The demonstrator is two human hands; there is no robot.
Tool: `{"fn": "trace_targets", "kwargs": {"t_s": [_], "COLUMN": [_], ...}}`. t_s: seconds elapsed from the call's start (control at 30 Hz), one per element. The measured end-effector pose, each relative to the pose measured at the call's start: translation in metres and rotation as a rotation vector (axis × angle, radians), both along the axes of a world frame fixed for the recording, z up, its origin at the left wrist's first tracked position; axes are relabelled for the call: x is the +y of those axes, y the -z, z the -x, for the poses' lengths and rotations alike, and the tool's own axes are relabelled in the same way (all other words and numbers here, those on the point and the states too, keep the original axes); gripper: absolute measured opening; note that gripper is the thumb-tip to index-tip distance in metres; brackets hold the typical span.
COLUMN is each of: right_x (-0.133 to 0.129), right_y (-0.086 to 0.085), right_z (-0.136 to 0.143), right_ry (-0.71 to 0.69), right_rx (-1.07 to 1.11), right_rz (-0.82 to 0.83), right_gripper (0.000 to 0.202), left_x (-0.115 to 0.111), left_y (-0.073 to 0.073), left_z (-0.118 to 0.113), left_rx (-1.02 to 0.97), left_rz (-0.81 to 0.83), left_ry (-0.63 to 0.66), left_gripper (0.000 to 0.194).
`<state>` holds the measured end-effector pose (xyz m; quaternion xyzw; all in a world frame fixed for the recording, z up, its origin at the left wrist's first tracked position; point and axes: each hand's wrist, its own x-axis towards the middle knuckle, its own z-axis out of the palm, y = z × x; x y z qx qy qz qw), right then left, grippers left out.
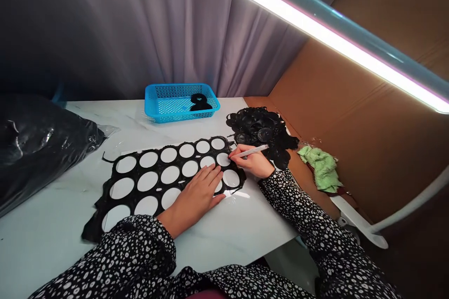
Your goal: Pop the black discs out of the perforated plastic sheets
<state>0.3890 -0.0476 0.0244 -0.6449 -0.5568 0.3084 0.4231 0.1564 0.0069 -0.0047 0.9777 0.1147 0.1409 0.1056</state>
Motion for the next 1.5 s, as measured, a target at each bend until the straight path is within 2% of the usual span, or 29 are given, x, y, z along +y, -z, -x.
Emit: {"fn": "trace_targets", "kwargs": {"t_s": [0.1, 0.23, 0.67, 0.77, 0.93, 1.03, 1.1, 1.17, 1.27, 1.33, 1.4, 1.5], "right_x": [0.002, 0.002, 0.001, -0.004, -0.011, 0.002, 0.016, 0.029, 0.038, 0.035, 0.028, 0.016], "right_y": [0.005, 0.007, 0.007, 0.010, 0.023, 0.022, 0.016, 0.005, -0.013, -0.024, -0.030, -0.033], "right_z": [0.004, 0.006, 0.011, 0.017, 0.031, 0.022, 0.001, -0.024, -0.052, -0.050, -0.031, 0.013], "right_ry": [-0.074, -0.111, -0.143, -0.163, -0.231, -0.164, -0.019, 0.195, 0.504, 0.583, 0.470, 0.128], "right_rx": [0.043, 0.028, -0.113, -0.283, -0.804, -0.926, -0.948, -0.946, -0.852, -0.632, -0.251, 0.396], "right_rz": [0.032, 0.054, 0.024, -0.046, -0.143, -0.131, -0.112, -0.129, -0.240, -0.319, -0.296, -0.038], "right_gripper": [0.022, 0.017, 0.014, 0.010, 0.011, 0.011, 0.012, 0.013, 0.013, 0.015, 0.022, 0.028], "left_x": [-0.003, -0.005, -0.004, -0.004, -0.001, 0.000, 0.000, 0.000, 0.000, 0.002, 0.007, 0.018], "left_y": [0.005, 0.005, 0.004, 0.005, 0.004, 0.003, 0.003, 0.003, 0.002, -0.004, -0.015, -0.035], "left_z": [0.001, 0.003, 0.002, 0.002, 0.003, 0.004, 0.004, 0.005, 0.007, 0.007, 0.006, 0.004], "left_rx": [0.005, 0.029, 0.024, 0.011, 0.001, 0.003, 0.001, -0.004, -0.019, -0.049, -0.131, -0.302], "left_rz": [-0.009, -0.023, -0.012, -0.008, 0.040, 0.055, 0.064, 0.085, 0.156, 0.264, 0.434, 0.819], "left_ry": [0.011, 0.016, 0.014, 0.021, 0.040, 0.044, 0.049, 0.053, 0.058, 0.048, -0.027, -0.201], "left_gripper": [0.055, 0.054, 0.054, 0.054, 0.056, 0.055, 0.054, 0.053, 0.052, 0.048, 0.047, 0.054]}}
